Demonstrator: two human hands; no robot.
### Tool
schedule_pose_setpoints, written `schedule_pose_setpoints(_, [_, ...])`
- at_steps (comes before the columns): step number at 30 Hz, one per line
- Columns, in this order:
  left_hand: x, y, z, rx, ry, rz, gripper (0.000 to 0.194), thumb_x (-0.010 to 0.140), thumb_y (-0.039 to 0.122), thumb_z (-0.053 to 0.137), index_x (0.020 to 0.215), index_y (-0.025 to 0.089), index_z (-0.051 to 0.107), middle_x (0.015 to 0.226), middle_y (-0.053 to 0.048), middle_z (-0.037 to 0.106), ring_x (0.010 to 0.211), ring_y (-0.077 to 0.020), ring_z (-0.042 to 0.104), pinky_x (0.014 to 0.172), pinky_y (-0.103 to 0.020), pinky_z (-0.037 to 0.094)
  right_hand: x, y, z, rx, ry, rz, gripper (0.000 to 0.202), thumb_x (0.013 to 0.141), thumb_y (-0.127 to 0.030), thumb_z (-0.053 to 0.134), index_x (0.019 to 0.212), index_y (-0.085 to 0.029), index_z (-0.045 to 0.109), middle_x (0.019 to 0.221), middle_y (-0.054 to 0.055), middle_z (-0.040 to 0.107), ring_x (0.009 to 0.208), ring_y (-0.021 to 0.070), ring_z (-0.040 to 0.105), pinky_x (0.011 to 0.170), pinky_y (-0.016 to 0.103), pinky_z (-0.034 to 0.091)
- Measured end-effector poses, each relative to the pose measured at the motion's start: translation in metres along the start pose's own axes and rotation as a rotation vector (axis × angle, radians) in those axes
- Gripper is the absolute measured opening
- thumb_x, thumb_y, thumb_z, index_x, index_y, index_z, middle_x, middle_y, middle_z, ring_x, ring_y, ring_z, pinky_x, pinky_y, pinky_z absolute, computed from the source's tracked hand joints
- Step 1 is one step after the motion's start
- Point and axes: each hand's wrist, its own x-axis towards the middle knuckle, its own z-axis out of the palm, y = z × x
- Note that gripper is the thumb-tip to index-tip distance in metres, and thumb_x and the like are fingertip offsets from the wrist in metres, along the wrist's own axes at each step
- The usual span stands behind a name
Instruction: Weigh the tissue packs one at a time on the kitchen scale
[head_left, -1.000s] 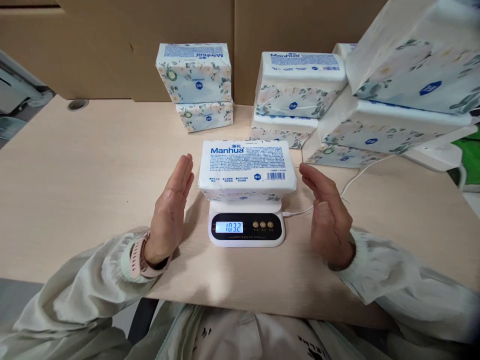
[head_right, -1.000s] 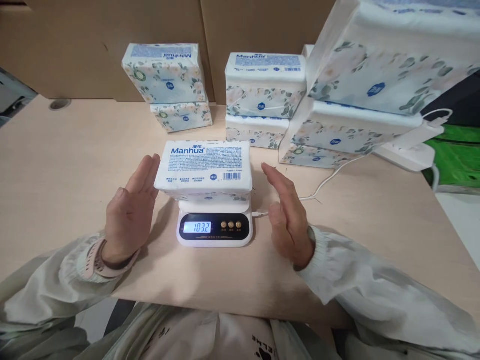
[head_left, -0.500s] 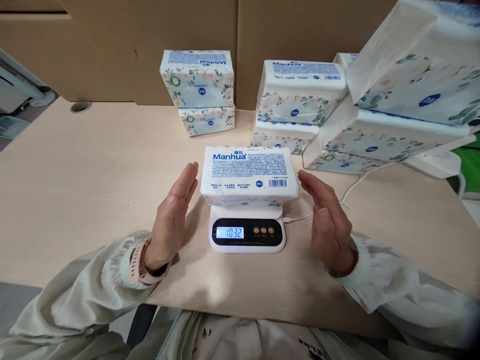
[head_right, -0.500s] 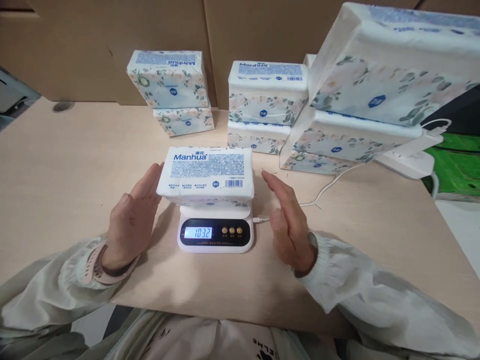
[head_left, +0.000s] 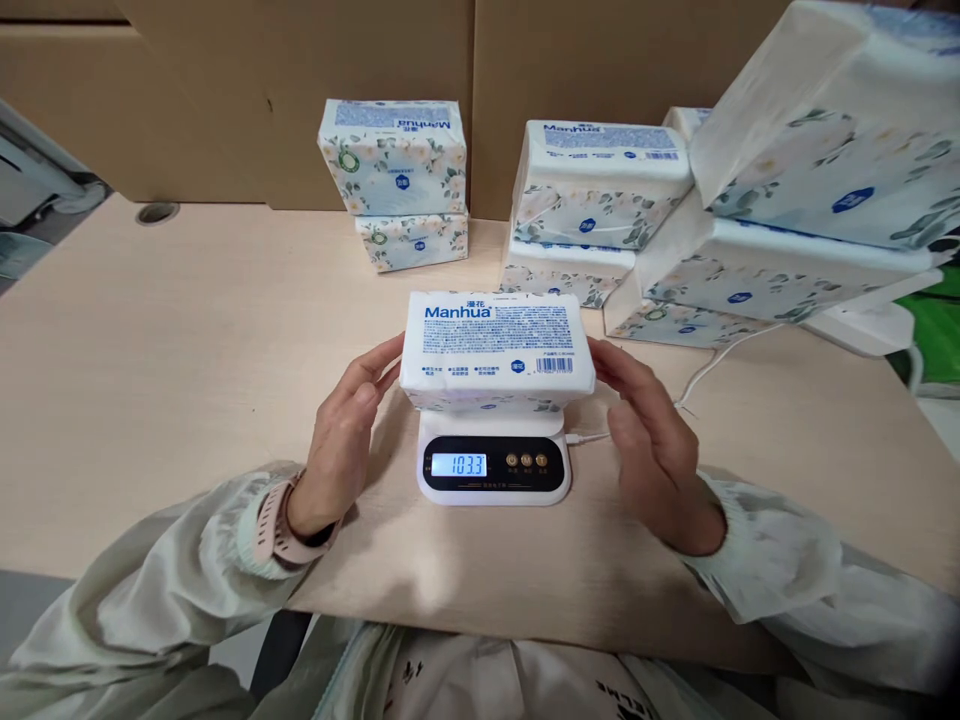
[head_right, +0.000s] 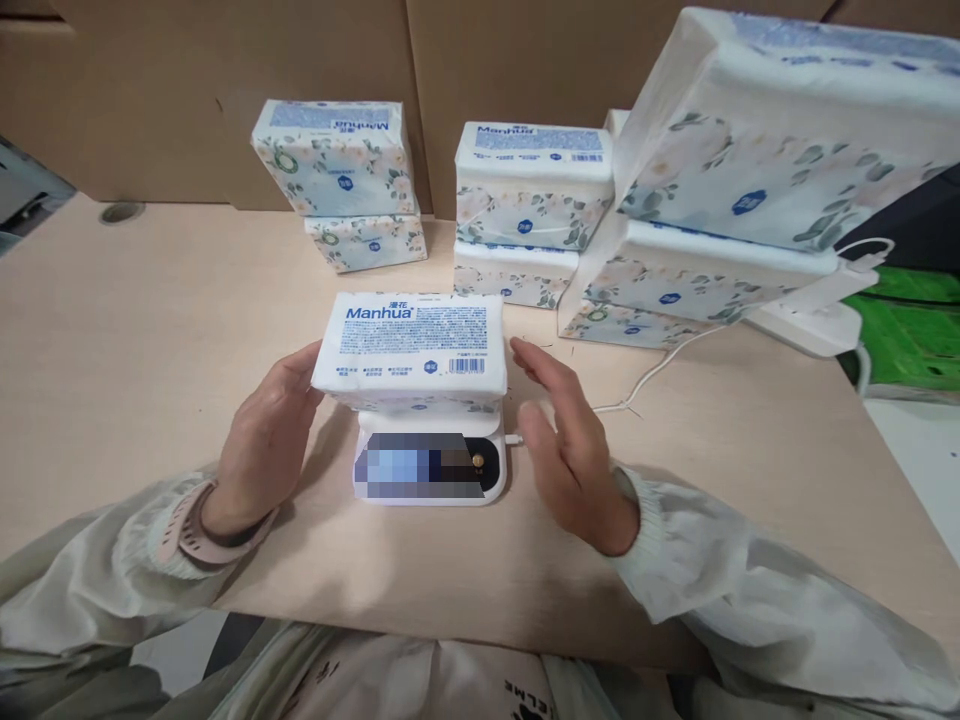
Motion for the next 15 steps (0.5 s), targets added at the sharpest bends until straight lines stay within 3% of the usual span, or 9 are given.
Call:
schedule_pose_setpoints(4, [0.009,0.003,-0.001,0.051,-0.093,0.003,0.048,0.108,0.051,0.056,0.15,0.033,0.066,0.165,-0.001,0.058,0.161,-0.035,0.044,0.138,-0.063,0.032,0.021,-0.022,0.009,0.055,-0.172,0.063,0.056,0.113,-0.044,0.049,0.169,-0.042,0.042,0.17,-0.001,0.055,0.157,0.0285,0.053,0.128,0.053,0.051])
schedule_pose_setpoints(8, [0.038,0.006,-0.008,0.077,-0.024,0.171,0.041,0.106,0.053,0.059,0.141,0.036,0.071,0.16,0.003,0.062,0.163,-0.0348,0.04,0.141,-0.059,0.028,0.063,-0.031,0.027,0.119,-0.238,0.048,0.06,0.111,-0.06,0.046,0.168,-0.041,0.043,0.177,-0.004,0.045,0.166,0.0278,0.041,0.137,0.054,0.04])
schedule_pose_setpoints(12, [0.073,-0.003,-0.028,0.137,0.038,0.278,0.043,0.108,0.057,0.053,0.142,0.035,0.065,0.16,0.012,0.06,0.167,-0.0366,0.032,0.14,-0.06,0.025,0.124,-0.01,0.052,0.218,-0.322,-0.009,0.07,0.103,-0.079,0.046,0.162,-0.042,0.05,0.178,-0.009,0.041,0.171,0.0248,0.03,0.144,0.055,0.024])
schedule_pose_setpoints(15, [0.089,-0.016,-0.043,0.138,0.081,0.245,0.049,0.104,0.059,0.06,0.146,0.034,0.062,0.163,0.009,0.057,0.168,-0.0362,0.03,0.14,-0.058,0.023,0.161,0.016,0.07,0.314,-0.412,0.045,0.077,0.096,-0.088,0.048,0.157,-0.041,0.056,0.177,-0.01,0.043,0.171,0.0247,0.031,0.143,0.059,0.025])
